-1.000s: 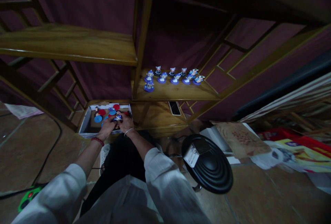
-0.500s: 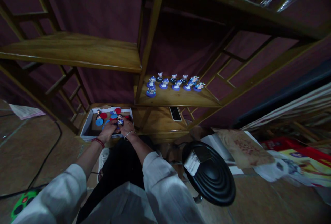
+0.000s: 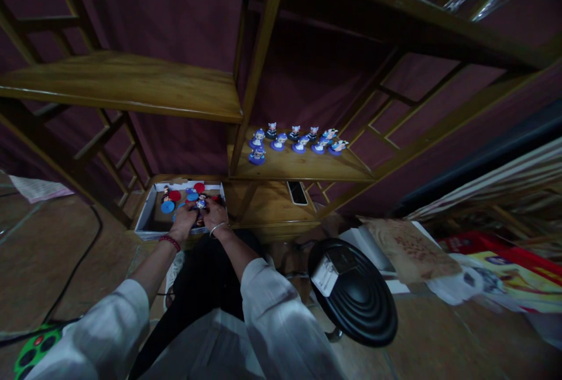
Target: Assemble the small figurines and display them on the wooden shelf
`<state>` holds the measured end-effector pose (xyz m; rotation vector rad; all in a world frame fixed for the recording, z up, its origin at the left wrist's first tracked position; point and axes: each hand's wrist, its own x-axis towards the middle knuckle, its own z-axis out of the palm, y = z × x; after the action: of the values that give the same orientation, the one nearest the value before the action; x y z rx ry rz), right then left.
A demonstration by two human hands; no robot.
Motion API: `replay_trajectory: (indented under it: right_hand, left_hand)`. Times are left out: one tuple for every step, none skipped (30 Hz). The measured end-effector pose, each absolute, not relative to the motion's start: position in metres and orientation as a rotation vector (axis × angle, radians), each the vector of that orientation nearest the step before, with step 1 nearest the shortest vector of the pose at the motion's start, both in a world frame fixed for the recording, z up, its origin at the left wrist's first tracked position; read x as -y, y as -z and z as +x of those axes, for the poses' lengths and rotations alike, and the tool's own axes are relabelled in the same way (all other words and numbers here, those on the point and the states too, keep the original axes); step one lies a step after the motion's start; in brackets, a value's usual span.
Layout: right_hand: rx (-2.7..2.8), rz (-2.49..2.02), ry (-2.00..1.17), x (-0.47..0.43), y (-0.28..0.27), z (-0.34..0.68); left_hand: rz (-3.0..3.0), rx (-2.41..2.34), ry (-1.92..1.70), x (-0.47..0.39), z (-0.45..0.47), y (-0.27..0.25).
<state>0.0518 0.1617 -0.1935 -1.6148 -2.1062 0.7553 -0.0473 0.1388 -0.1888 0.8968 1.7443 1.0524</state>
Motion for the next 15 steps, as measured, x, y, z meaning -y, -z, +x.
replay_trajectory:
  right_hand:
    - [2.106, -1.622, -0.744, -0.161, 0.193, 0.052]
    - [2.107, -1.625, -0.737, -0.161, 0.193, 0.051]
    - [2.106, -1.623, -0.734, -0.161, 0.194, 0.051]
    - [2.102, -1.618, -0.737, -0.161, 0.194, 0.050]
    - [2.096, -1.611, -0.745, -0.161, 0.195, 0.050]
    - [2.089, -1.602, -0.756, -0.161, 0.195, 0.050]
    - [2.083, -1.592, -0.765, -0.161, 0.196, 0.050]
    - [2.079, -1.581, -0.772, -0.161, 0.197, 0.050]
    - [2.080, -1.571, -0.781, -0.161, 0.197, 0.050]
    - [2.084, -1.559, -0.787, -0.162, 0.198, 0.050]
    - [2.089, -1.545, -0.792, -0.162, 0.198, 0.051]
    - [2.093, -1.533, -0.798, -0.162, 0.199, 0.051]
    - [2.098, -1.526, -0.807, -0.162, 0.199, 0.052]
    - [2.105, -1.522, -0.820, -0.162, 0.199, 0.052]
    - [2.112, -1.522, -0.834, -0.162, 0.199, 0.052]
  left_hand:
    - [0.927, -1.772, -1.047, -0.139, -0.048, 0.190]
    - [0.955, -1.807, -1.039, -0.139, -0.049, 0.191]
    - [0.978, -1.845, -1.033, -0.139, -0.050, 0.193]
    - [0.996, -1.879, -1.028, -0.140, -0.052, 0.194]
    - [1.008, -1.911, -1.027, -0.140, -0.053, 0.196]
    - [1.015, -1.938, -1.028, -0.140, -0.053, 0.198]
    - [1.019, -1.963, -1.032, -0.141, -0.054, 0.199]
    - [1.020, -1.985, -1.035, -0.141, -0.054, 0.201]
    - [1.020, -2.005, -1.039, -0.142, -0.054, 0.202]
    - [1.020, -2.022, -1.042, -0.143, -0.054, 0.203]
    - [1.023, -2.031, -1.046, -0.143, -0.055, 0.205]
    - [1.030, -2.034, -1.050, -0.144, -0.055, 0.206]
    - [1.040, -2.031, -1.050, -0.144, -0.055, 0.207]
    - [1.057, -2.021, -1.046, -0.145, -0.055, 0.209]
    - [1.074, -2.009, -1.041, -0.145, -0.056, 0.210]
